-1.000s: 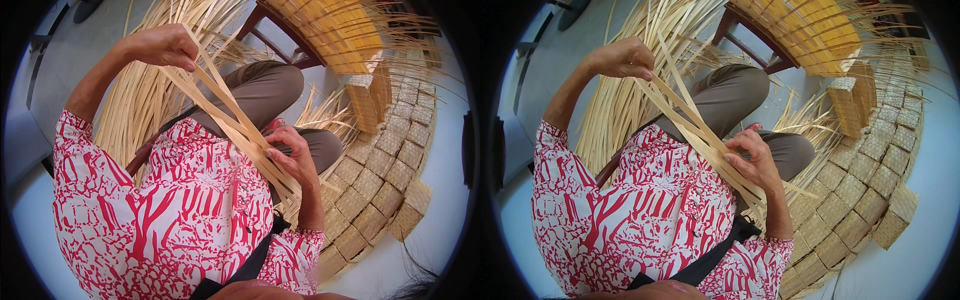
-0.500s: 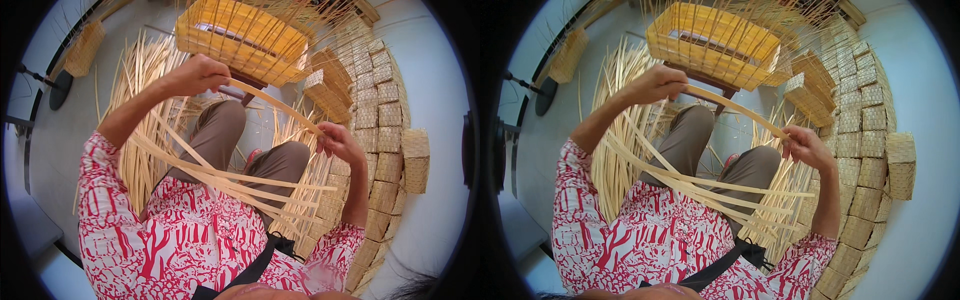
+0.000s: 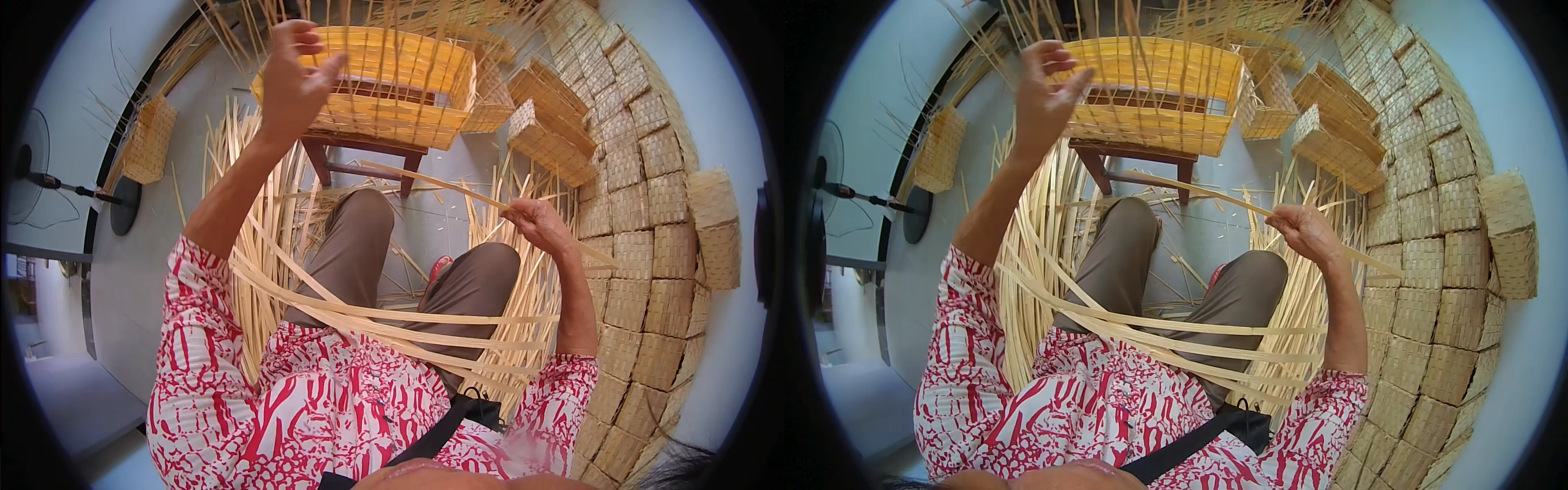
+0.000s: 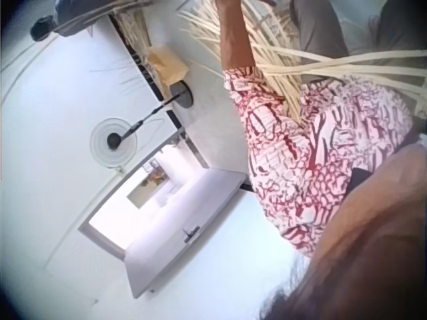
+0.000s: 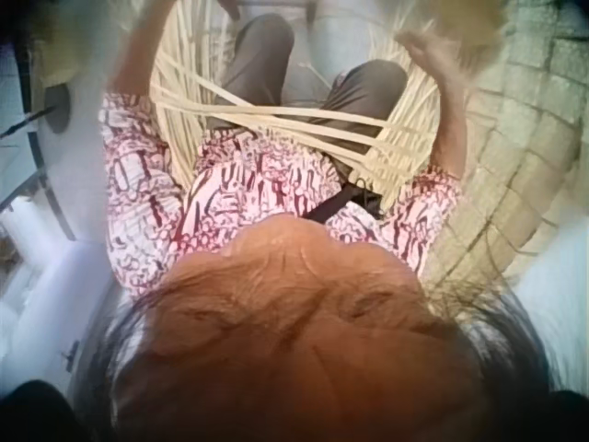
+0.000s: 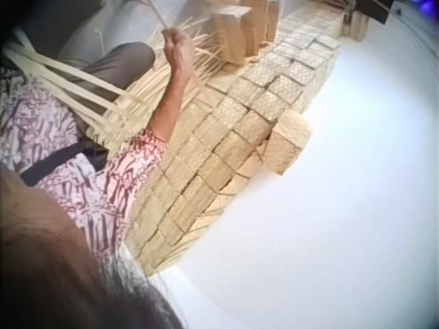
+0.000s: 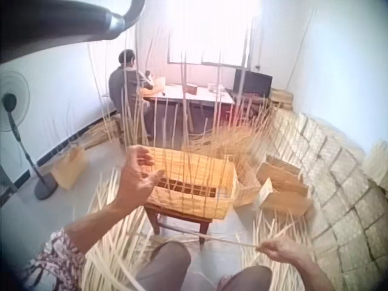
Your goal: The person weaves thin bamboo strips into a partially completed basket frame, interlacing them by hand to form a grid pattern. The person sits on the floor surrounded by bamboo materials and finished woven pieces.
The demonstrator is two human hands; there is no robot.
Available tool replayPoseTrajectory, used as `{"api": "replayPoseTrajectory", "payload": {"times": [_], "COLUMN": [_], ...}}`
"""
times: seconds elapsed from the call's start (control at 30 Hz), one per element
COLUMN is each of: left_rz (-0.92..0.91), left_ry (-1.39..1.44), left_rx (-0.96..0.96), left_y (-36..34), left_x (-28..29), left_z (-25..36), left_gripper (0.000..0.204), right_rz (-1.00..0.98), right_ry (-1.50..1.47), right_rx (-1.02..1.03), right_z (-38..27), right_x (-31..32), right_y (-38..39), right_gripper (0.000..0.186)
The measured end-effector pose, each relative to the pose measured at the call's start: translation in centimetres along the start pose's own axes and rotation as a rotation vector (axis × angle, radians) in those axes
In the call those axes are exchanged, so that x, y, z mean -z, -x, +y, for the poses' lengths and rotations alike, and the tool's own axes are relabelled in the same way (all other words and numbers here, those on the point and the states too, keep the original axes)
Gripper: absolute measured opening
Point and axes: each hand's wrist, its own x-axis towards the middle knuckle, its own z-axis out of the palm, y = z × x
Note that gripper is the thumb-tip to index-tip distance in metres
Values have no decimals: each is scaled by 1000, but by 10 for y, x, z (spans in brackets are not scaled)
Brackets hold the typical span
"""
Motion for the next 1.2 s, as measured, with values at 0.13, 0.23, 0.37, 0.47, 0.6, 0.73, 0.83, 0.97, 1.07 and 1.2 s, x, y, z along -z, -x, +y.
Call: {"api": "replayPoseTrajectory", "payload": {"times": [0.13,0.23,0.37,0.47,0.6,0.73,0.83,0.97,1.07,1.2], "left_rz": [-170,-281,-341,-373,-421,-453,-451,-468,-471,-442], "left_ry": [30,52,54,-74,-201,-205,-227,-185,-95,-134], "left_rx": [-42,32,58,-87,-222,-279,-318,-286,-226,-248], "left_y": [6,5,2,1,0,1,2,-1,-3,-4], "left_x": [-10,-38,-68,-71,-76,-67,-63,-62,-64,-74], "left_z": [9,9,-19,-24,-17,-12,-17,-8,4,2], "left_gripper": [32,25,20,15,13,12,12,14,10,10], "right_rz": [136,242,381,600,799,848,741,787,780,824], "right_ry": [162,264,436,369,421,356,405,314,311,311], "right_rx": [150,317,395,406,317,247,222,289,287,263], "right_z": [-1,-27,-63,-80,-81,-93,-89,-92,-91,-90], "right_x": [-11,-20,-32,-41,-59,-60,-67,-69,-68,-67], "right_y": [-12,-44,-97,-130,-157,-156,-166,-167,-169,-177], "right_gripper": [23,20,12,28,30,23,9,5,5,4]}}
